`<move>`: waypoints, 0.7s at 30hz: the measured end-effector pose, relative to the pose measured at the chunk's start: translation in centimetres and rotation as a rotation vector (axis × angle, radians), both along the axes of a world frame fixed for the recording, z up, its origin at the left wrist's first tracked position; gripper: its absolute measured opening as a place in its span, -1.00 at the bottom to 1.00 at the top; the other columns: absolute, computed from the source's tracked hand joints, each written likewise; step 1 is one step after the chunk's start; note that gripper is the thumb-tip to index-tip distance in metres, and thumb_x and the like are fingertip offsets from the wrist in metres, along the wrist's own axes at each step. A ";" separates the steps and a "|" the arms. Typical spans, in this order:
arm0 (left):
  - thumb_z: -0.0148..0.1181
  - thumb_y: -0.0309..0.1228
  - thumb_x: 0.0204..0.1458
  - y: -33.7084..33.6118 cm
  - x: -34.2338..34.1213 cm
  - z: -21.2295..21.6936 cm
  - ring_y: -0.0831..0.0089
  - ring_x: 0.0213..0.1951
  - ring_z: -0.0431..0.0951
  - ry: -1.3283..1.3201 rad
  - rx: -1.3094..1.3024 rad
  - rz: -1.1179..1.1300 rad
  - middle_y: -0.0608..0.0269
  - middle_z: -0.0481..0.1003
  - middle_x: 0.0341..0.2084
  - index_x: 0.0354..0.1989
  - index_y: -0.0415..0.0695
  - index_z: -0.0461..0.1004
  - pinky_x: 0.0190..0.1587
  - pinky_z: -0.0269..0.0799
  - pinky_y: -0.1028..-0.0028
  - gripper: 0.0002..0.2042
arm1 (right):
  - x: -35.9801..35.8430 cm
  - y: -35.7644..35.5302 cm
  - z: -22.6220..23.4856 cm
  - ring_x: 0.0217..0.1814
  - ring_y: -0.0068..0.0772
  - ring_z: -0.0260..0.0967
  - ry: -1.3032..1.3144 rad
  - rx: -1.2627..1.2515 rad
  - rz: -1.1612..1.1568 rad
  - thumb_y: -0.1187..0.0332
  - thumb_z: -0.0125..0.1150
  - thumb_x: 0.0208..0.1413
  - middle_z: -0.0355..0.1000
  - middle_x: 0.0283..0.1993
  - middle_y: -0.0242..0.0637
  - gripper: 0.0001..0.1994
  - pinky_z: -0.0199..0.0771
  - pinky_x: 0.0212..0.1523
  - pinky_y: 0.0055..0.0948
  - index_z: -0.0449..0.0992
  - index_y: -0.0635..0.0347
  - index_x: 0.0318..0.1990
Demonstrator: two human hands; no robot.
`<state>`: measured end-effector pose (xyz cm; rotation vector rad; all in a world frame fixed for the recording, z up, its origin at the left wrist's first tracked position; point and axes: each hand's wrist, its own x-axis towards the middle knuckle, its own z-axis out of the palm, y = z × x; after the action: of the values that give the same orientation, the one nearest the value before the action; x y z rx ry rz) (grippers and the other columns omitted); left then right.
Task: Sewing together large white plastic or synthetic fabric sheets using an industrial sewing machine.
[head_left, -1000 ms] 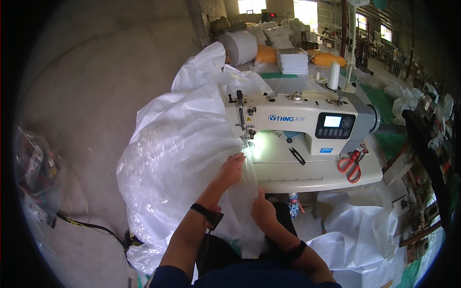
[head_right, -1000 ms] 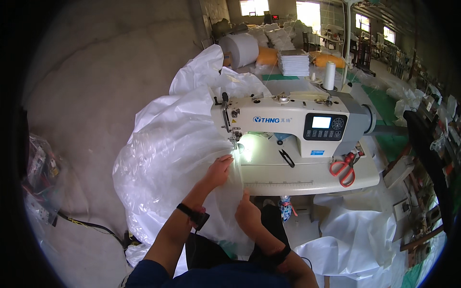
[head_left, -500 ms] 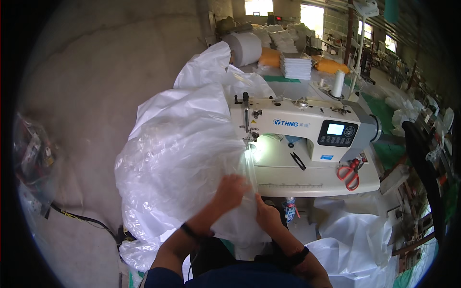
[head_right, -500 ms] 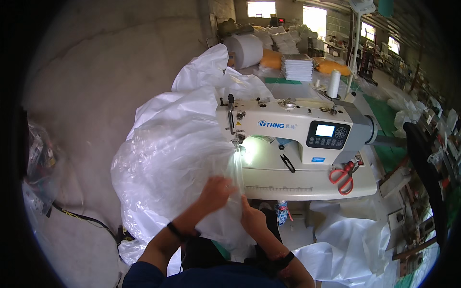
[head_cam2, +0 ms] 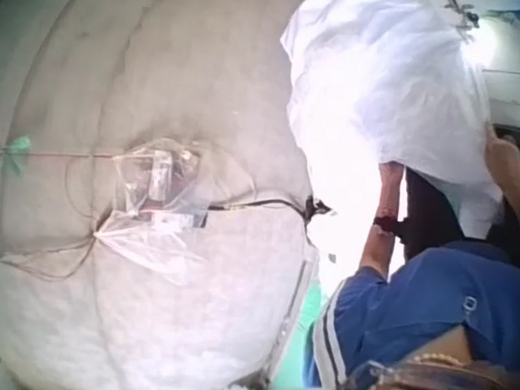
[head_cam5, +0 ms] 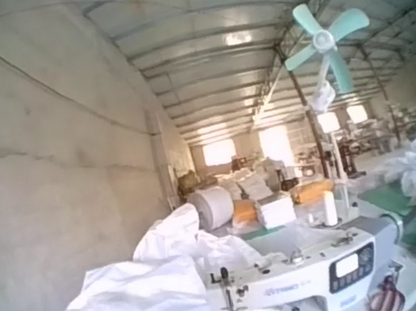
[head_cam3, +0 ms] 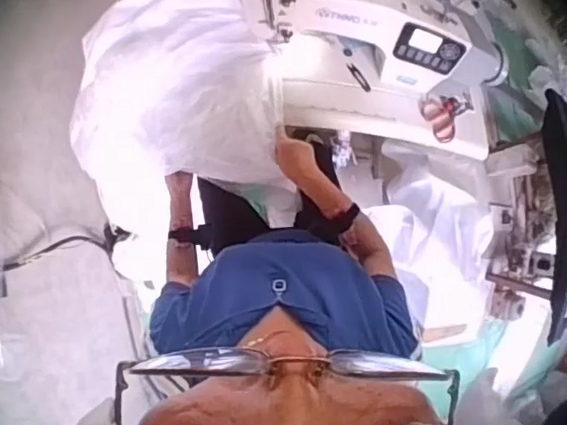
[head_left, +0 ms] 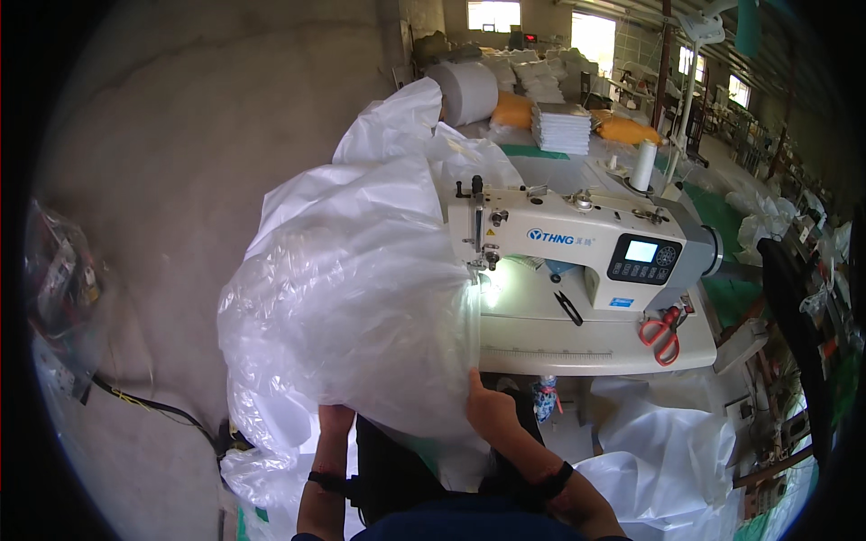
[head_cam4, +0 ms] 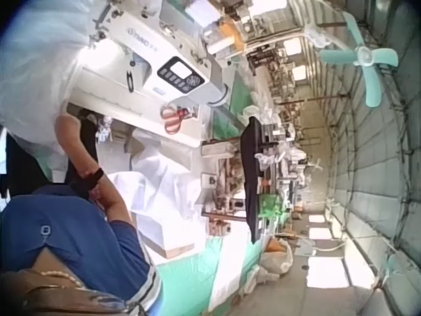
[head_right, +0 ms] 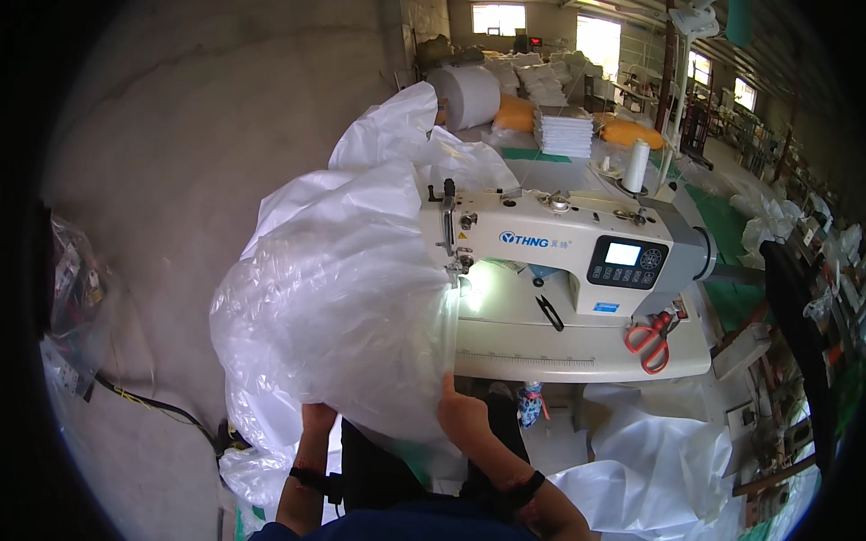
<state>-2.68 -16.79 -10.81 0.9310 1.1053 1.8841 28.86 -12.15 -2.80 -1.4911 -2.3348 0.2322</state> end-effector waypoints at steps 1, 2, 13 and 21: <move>-0.10 -0.31 0.15 0.0 -1.2 0.6 0.26 -0.06 0.43 0.688 0.003 0.257 0.12 0.42 -0.08 0.02 -0.18 0.32 0.03 0.35 0.30 -0.68 | -0.7 0.2 -0.4 -0.70 -0.25 0.40 -0.019 -0.021 0.005 0.32 0.04 -0.04 0.38 -0.72 -0.23 -0.46 0.39 -0.63 -0.27 0.22 0.38 0.13; -0.11 -0.31 0.15 -0.1 -3.7 1.8 0.24 -0.08 0.46 1.021 -0.090 0.350 0.10 0.44 -0.12 0.00 -0.18 0.34 -0.02 0.39 0.30 -0.69 | -0.9 0.4 -0.3 -0.70 -0.25 0.40 -0.023 -0.022 -0.001 0.32 0.04 -0.04 0.38 -0.72 -0.23 -0.46 0.39 -0.63 -0.27 0.22 0.38 0.13; -0.29 -0.11 0.12 -1.5 -12.8 8.8 0.21 -0.68 0.50 -0.060 -0.708 0.163 0.03 0.47 -0.61 -0.23 -0.37 0.35 -0.61 0.48 0.37 -0.52 | -2.4 6.0 2.2 -0.53 -0.18 0.51 -0.153 0.051 0.011 0.43 0.01 -0.06 0.48 -0.54 -0.08 -0.52 0.49 -0.53 -0.29 0.24 0.56 0.03; -0.08 -0.24 0.05 0.6 -12.6 10.1 0.32 -0.12 0.48 0.150 -0.437 0.104 0.10 0.45 -0.13 -0.02 -0.23 0.38 -0.15 0.45 0.37 -0.61 | -3.9 11.3 2.5 -0.49 -0.22 0.52 -0.159 0.064 -0.011 0.45 -0.01 -0.04 0.50 -0.51 -0.10 -0.59 0.49 -0.49 -0.35 0.32 0.58 -0.03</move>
<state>-15.31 -16.15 -0.73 0.7808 1.6026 1.5744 25.01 -0.89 -0.26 -1.5422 -2.4313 0.0365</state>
